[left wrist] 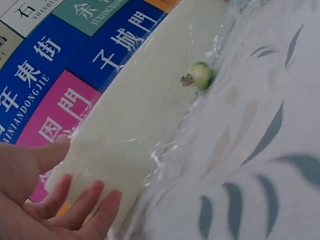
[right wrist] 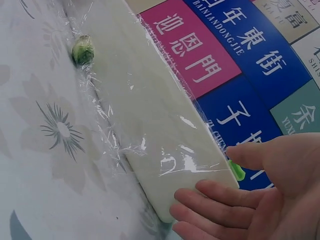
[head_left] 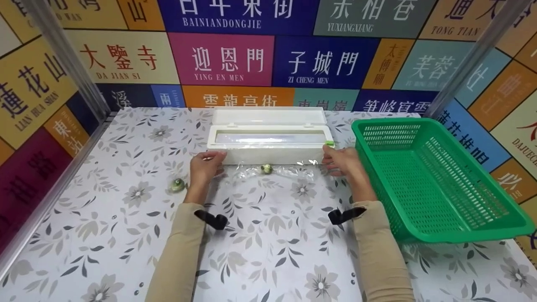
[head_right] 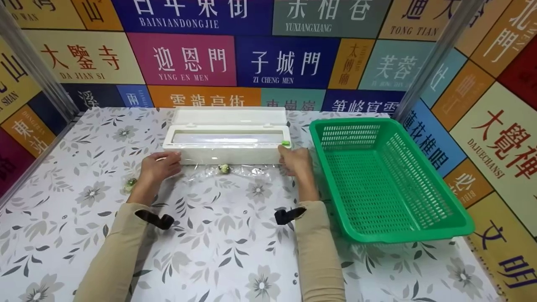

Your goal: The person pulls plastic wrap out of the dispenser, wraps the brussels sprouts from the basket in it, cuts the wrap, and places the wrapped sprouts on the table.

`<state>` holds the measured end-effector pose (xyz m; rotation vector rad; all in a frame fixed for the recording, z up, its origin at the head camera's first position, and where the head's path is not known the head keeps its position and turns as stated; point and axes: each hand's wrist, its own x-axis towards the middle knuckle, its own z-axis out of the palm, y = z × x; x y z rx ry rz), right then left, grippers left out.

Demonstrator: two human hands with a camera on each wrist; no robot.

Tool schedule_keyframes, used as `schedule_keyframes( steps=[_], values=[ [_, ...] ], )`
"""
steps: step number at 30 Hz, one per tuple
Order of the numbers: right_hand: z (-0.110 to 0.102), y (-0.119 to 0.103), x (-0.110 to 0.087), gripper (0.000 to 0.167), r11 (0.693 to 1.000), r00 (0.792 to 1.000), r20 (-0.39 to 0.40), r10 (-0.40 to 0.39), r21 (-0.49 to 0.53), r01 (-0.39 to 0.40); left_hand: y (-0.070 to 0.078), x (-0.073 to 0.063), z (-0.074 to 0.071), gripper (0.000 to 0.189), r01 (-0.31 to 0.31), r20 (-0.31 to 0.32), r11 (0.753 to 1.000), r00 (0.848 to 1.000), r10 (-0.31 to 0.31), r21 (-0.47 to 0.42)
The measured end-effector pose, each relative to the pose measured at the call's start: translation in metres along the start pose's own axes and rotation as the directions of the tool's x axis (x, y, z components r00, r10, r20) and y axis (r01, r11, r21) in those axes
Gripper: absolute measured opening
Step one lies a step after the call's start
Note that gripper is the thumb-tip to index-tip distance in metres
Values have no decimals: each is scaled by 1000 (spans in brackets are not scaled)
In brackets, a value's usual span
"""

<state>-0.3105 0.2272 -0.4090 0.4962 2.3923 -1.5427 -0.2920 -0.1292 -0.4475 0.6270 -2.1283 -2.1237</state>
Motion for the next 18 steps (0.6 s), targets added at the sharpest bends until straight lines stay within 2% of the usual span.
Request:
schedule_keyframes(
  steps=[3, 8, 11, 15, 18],
  values=[
    [1, 3, 3, 54, 999, 1000, -22, -2, 45, 3, -5, 1, 7, 29, -12, -15, 998, 1000, 11, -56],
    [3, 3, 5, 49, 996, 999, -16, -33, 83, 35, -8, 1, 11, 23, -77, -51, 992, 996, 72, -101],
    [3, 4, 5, 46, 994, 998, -19, -57, 87, 58, -8, 2, 11, 22, -100, -52, 986, 994, 94, -131],
    [4, 4, 5, 38, 992, 995, -49, -87, 91, 91, -7, 3, 8, 24, -81, -40, 987, 996, 76, -141],
    [3, 4, 5, 32, 990, 993, -64, -94, 95, 100, -5, 3, 4, 27, -69, -21, 993, 998, 67, -94]
  ],
)
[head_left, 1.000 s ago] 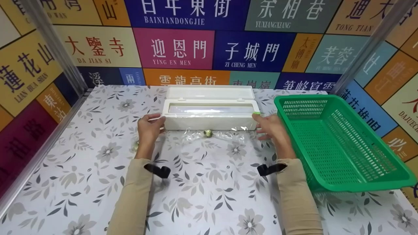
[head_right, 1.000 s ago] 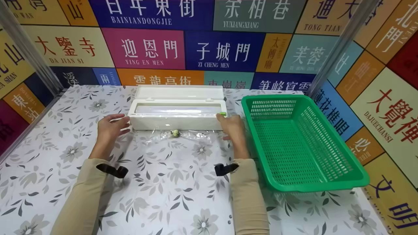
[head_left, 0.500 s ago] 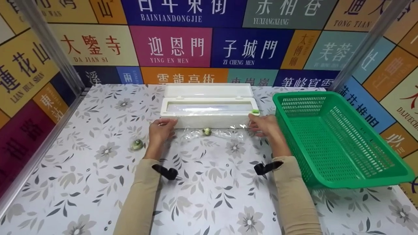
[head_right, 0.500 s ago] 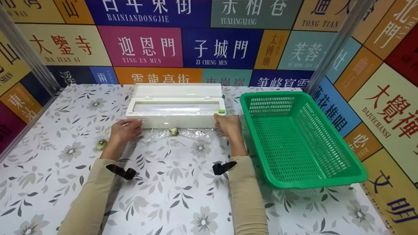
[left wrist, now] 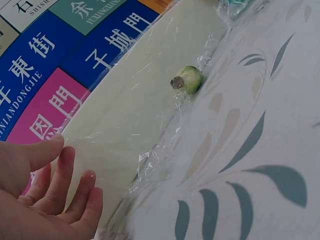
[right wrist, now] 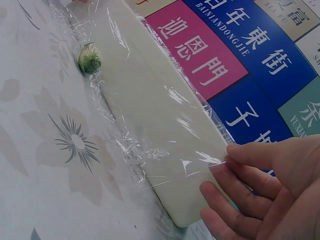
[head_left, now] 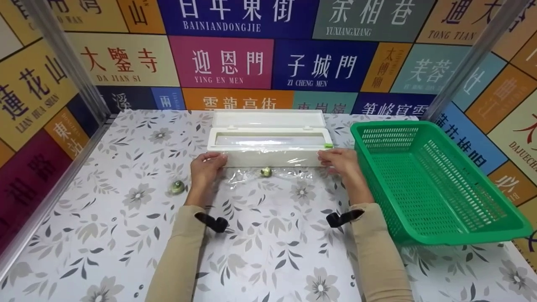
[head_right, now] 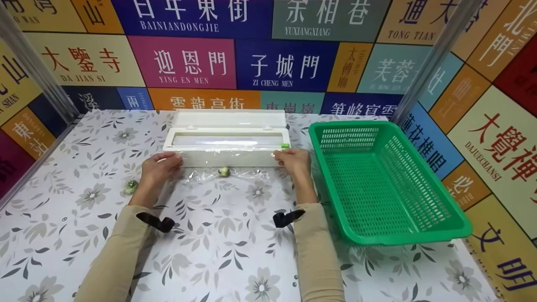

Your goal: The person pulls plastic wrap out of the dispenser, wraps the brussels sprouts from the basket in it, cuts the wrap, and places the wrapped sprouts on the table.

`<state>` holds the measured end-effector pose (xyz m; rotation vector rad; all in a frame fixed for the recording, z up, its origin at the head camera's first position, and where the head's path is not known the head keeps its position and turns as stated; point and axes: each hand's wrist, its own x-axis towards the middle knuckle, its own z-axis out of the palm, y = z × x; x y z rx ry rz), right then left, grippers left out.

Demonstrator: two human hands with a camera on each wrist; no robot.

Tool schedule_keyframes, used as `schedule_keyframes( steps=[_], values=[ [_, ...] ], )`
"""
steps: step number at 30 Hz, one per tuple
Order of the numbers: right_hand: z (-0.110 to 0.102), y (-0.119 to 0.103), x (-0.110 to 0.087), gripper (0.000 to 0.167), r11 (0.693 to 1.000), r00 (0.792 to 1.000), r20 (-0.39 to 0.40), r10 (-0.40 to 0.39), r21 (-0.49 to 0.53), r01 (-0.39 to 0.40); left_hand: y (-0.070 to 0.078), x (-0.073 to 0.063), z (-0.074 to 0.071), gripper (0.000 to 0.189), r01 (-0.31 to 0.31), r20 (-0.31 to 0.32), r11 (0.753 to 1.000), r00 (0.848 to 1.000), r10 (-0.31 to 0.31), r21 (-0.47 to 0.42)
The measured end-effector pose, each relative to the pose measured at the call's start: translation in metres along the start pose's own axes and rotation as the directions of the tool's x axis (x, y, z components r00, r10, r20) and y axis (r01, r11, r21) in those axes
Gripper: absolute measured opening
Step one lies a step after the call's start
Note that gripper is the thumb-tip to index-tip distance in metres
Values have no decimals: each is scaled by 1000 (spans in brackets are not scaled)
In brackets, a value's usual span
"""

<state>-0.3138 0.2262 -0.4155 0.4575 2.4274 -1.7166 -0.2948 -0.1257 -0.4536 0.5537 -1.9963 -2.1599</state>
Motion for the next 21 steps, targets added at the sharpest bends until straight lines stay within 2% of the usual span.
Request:
schedule_keyframes(
  steps=[4, 7, 12, 16, 21],
  values=[
    [-1, 1, 0, 31, 1000, 1000, -10, -16, 1, 16, 2, 1, -5, 31, -3, 31, 996, 1000, 1, 85],
    [-3, 3, -1, 36, 999, 999, -9, -44, 11, 44, 5, 0, -8, 32, 8, 78, 989, 997, -20, 150],
    [-8, 9, 0, 38, 998, 998, 13, -67, 2, 67, 7, -1, -13, 32, 30, 190, 977, 979, -71, 212],
    [-12, 13, 2, 38, 997, 995, 66, -70, -7, 71, 7, 0, -15, 27, 36, 238, 972, 967, -93, 231],
    [-16, 16, 2, 33, 996, 983, 170, -63, -49, 72, 6, 1, -16, 18, 50, 292, 975, 950, -114, 218]
  ],
)
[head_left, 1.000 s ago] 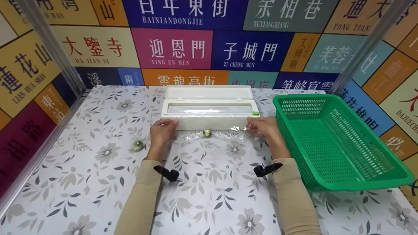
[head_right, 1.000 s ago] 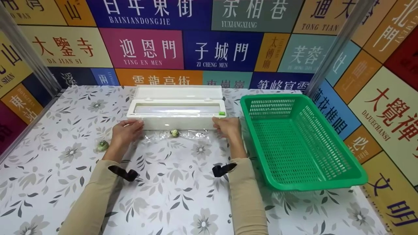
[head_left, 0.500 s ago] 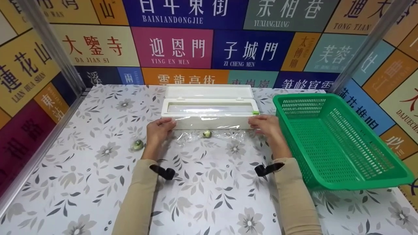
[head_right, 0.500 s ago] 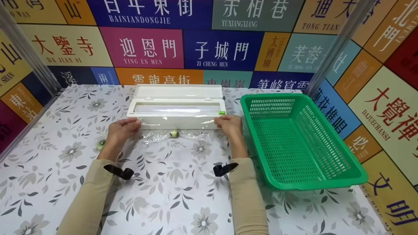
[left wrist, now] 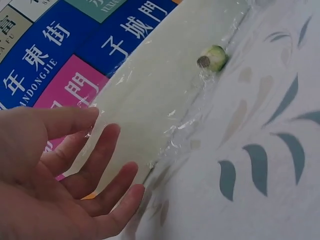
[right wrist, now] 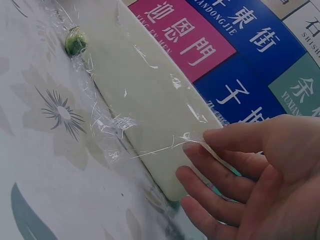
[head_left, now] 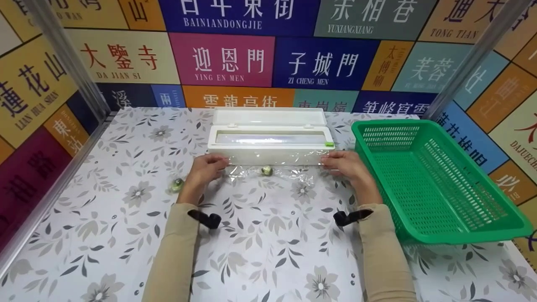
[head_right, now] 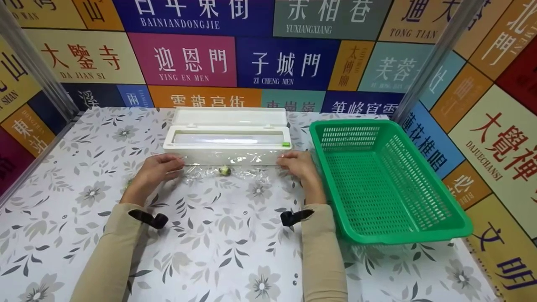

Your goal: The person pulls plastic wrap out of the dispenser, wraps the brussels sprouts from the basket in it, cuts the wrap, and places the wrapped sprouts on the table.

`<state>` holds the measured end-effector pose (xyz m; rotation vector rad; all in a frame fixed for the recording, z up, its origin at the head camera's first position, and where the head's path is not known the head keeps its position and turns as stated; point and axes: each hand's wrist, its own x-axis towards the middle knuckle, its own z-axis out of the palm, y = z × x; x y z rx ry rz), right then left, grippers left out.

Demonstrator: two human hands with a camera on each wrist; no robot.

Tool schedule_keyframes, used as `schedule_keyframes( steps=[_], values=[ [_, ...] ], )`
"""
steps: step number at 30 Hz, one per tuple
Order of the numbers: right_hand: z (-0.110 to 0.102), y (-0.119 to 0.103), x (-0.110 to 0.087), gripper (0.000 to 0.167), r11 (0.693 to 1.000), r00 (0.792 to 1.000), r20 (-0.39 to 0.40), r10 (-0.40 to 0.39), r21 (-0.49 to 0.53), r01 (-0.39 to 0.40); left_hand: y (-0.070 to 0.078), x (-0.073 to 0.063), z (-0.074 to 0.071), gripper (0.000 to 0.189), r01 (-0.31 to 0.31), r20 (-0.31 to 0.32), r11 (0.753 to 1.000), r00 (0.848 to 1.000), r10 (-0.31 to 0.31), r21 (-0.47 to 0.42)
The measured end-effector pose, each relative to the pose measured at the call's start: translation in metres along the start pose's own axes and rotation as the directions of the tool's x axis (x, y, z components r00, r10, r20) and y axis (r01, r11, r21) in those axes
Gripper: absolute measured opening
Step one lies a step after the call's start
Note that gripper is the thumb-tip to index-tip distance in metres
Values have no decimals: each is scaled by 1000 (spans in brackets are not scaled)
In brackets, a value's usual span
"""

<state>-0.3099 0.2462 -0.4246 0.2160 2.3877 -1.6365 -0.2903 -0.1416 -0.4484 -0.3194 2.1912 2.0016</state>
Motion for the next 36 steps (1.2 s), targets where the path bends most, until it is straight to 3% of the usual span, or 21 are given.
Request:
schedule_keyframes(
  steps=[5, 10, 16, 21, 27, 30, 33, 36],
  values=[
    [-1, 1, -1, 26, 998, 999, 51, -18, -64, 21, -2, -2, -6, 12, -41, 59, 996, 998, 36, 80],
    [-2, 3, -2, 22, 979, 996, 78, -45, -196, 59, -3, -5, -12, 18, -116, 107, 961, 990, 92, 251],
    [-3, 5, 0, 20, 960, 995, 97, -29, -276, 55, -2, -7, -17, 21, -61, 101, 912, 995, 22, 407],
    [-4, 5, 1, 18, 954, 996, 88, 0, -299, 26, 0, -8, -19, 20, -35, 93, 894, 996, -7, 447],
    [-4, 7, 1, 22, 941, 998, 68, -1, -338, 23, 0, -11, -17, 19, -89, 111, 870, 993, 39, 484],
    [-4, 4, -1, 25, 934, 998, 54, 20, -357, 1, 1, -12, -18, 21, -88, 120, 854, 992, 30, 513],
    [-5, -2, -6, 27, 917, 997, 69, 44, -399, -13, 3, -12, -20, 26, -42, 109, 853, 994, -18, 521],
    [-9, -12, -15, 35, 890, 991, 115, 70, -455, -10, 6, -13, -20, 31, -44, 110, 856, 994, -15, 516]
  ],
)
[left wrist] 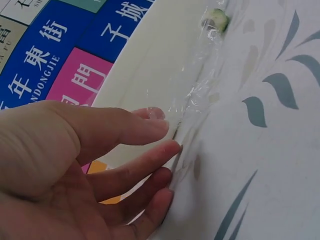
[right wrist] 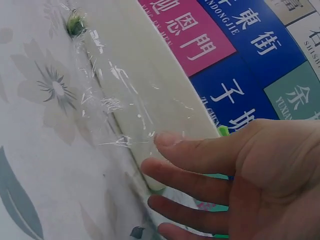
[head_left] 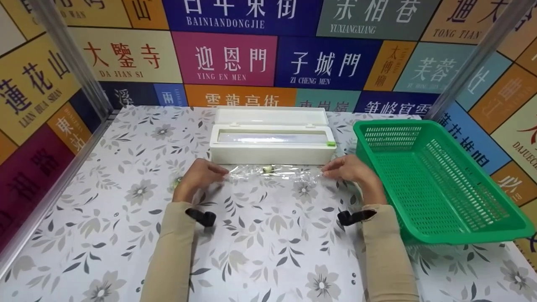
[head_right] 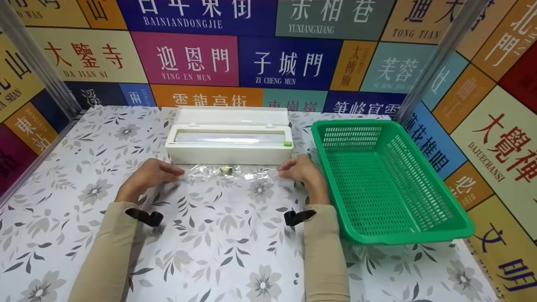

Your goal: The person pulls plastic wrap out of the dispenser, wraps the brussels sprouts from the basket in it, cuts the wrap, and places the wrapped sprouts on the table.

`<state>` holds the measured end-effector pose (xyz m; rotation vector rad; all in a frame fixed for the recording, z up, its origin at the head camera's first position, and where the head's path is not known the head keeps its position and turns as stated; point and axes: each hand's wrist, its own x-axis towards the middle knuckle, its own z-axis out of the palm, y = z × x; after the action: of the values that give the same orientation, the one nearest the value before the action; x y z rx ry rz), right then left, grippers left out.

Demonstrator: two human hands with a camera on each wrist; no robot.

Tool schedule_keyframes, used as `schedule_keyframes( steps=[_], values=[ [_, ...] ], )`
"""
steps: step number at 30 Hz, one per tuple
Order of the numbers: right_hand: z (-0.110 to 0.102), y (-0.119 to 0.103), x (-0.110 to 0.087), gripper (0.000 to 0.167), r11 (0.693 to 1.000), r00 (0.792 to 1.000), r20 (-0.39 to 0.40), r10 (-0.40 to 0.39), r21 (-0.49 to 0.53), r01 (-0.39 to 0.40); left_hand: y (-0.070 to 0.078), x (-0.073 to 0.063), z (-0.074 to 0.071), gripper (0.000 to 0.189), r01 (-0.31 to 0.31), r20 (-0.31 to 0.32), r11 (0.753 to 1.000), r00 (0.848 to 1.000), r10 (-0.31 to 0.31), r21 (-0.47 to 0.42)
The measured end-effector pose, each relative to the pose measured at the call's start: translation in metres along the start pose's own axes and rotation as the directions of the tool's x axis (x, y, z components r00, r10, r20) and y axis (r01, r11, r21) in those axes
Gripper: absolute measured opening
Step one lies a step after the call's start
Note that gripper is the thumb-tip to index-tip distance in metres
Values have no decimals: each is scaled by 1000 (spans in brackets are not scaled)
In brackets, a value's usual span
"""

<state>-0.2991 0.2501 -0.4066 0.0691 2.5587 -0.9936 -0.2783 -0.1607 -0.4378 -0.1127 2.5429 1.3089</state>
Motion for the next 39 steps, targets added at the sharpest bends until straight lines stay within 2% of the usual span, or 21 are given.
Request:
schedule_keyframes(
  steps=[3, 5, 7, 10, 13, 17, 21, 24, 30, 34, 39],
  values=[
    [-7, -10, -12, 49, 1000, 999, 49, -10, -22, 11, 5, -3, -1, 32, -13, -22, 1000, 1000, 13, -19],
    [-12, -18, -20, 57, 1000, 998, 53, -18, -25, 19, 12, -5, -1, 31, -23, -49, 999, 999, 20, -49],
    [-15, -27, -28, 60, 999, 999, 28, -29, -14, 30, 19, -8, -1, 29, -35, -80, 996, 996, 28, -85],
    [-18, -38, -36, 59, 999, 997, -53, -51, -7, 51, 30, -12, 3, 26, -82, -131, 989, 989, 66, -127],
    [-12, -47, -38, 54, 992, 986, -114, -119, 14, 122, 38, -14, 11, 23, -149, -163, 980, 978, 128, -130],
    [2, -54, -29, 46, 975, 970, -107, -217, 34, 222, 47, -12, 27, 19, -239, -173, 967, 959, 223, -82],
    [17, -60, -16, 40, 962, 961, -80, -266, 49, 270, 55, -5, 41, 18, -310, -150, 949, 942, 299, -53],
    [30, -65, -6, 38, 946, 946, -67, -317, 42, 320, 56, 4, 48, 18, -318, -146, 945, 941, 306, -74],
    [55, -74, 9, 35, 942, 940, -85, -331, 30, 335, 57, 20, 60, 17, -309, -149, 943, 946, 290, -126],
    [71, -77, 19, 34, 931, 928, -91, -361, 18, 364, 56, 25, 69, 21, -309, -105, 946, 948, 299, -95],
    [83, -75, 26, 36, 924, 921, -82, -382, -22, 381, 52, 30, 80, 25, -349, -80, 936, 935, 345, -48]
  ],
)
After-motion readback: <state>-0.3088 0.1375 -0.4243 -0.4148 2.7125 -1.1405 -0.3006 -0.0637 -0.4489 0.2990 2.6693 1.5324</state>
